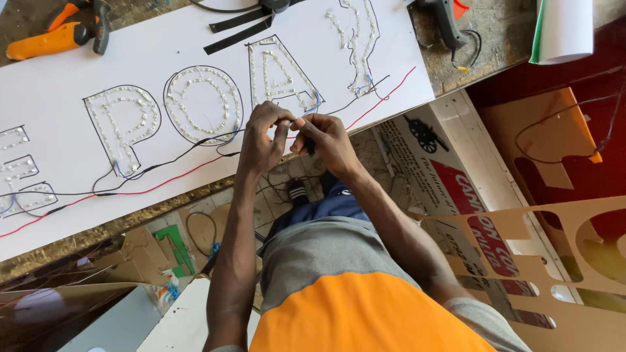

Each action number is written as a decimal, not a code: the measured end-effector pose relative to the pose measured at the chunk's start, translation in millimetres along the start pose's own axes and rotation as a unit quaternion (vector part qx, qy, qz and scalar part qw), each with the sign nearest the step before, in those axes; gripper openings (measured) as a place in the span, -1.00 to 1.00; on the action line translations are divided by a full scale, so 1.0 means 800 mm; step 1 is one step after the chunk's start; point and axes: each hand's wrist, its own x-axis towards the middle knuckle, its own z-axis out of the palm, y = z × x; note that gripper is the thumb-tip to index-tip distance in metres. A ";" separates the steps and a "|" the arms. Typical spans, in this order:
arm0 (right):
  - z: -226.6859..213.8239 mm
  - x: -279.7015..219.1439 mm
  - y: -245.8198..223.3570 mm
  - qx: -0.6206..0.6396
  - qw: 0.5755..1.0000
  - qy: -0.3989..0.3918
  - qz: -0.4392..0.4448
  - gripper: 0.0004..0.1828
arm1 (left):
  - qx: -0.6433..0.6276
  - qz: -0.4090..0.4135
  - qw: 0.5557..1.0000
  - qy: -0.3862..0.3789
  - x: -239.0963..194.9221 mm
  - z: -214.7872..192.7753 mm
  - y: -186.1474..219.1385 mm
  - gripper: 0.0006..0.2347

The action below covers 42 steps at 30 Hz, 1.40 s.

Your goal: Connecting electrical wires to LED modules on a sign board

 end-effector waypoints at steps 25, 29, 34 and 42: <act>-0.066 0.067 0.022 -0.417 0.868 -0.115 -0.243 -0.84 | 0.062 -0.097 0.986 0.119 -0.017 0.041 -0.040 -0.80; -0.069 0.067 0.038 -0.401 0.873 -0.118 -0.250 -0.83 | 0.096 -0.056 0.986 0.122 -0.022 0.038 -0.034 -0.86; -0.069 0.067 0.031 -0.376 0.889 -0.085 -0.246 -0.86 | 0.179 0.078 0.980 0.032 -0.017 0.028 -0.043 -0.95; -0.065 0.064 0.014 -0.338 0.881 -0.104 -0.314 -0.91 | 0.206 0.056 0.972 -0.101 0.004 0.001 -0.052 -0.82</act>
